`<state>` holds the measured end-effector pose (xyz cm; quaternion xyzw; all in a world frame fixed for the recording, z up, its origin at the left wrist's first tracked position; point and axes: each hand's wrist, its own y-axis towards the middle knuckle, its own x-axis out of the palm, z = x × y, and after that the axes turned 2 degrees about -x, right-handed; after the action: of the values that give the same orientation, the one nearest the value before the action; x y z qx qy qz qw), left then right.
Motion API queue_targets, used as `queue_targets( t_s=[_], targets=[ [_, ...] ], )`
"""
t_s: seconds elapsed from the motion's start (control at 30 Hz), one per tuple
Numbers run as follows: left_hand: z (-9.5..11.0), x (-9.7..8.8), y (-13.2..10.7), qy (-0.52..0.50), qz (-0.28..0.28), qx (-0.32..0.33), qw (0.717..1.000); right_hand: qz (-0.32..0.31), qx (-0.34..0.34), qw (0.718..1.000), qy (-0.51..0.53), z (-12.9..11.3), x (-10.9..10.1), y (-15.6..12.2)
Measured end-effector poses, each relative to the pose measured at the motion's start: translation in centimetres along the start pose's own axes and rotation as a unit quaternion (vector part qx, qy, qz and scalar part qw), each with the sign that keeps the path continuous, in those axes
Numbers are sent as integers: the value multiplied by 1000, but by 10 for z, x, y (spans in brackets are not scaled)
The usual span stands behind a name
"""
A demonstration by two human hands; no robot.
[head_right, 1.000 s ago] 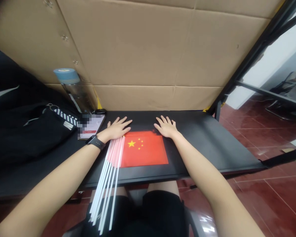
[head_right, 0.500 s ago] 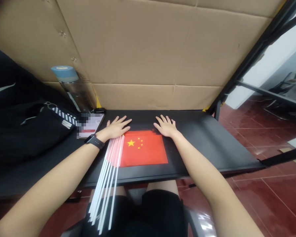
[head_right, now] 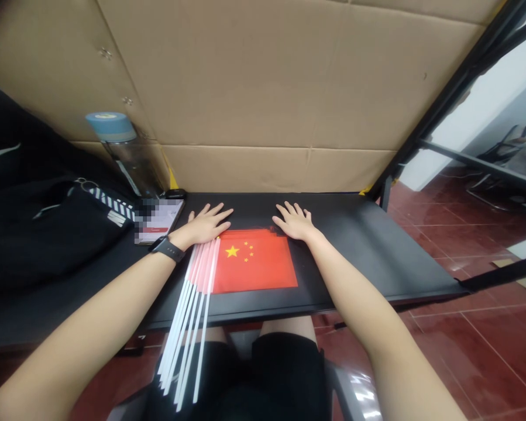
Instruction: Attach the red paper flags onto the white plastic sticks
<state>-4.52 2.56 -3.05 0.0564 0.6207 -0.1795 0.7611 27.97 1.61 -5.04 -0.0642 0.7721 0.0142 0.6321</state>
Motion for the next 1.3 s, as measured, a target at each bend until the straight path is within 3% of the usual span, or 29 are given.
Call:
queue_targets(
  t_s=[0.3, 0.7, 0.97, 1.3],
  targets=[
    [2, -1, -1, 3, 0, -4, 1000, -69, -96, 991, 58, 6, -15, -12],
    [1, 0, -2, 4, -1, 1, 1000, -88, -126, 984, 92, 33, -33, -15],
    [0, 0, -2, -5, 4, 9, 1000, -28, -158, 978, 132, 62, -36, -11],
    [-1, 1, -2, -11, 17, 12, 1000, 38, -195, 968, 152, 51, -31, -6]
  ],
)
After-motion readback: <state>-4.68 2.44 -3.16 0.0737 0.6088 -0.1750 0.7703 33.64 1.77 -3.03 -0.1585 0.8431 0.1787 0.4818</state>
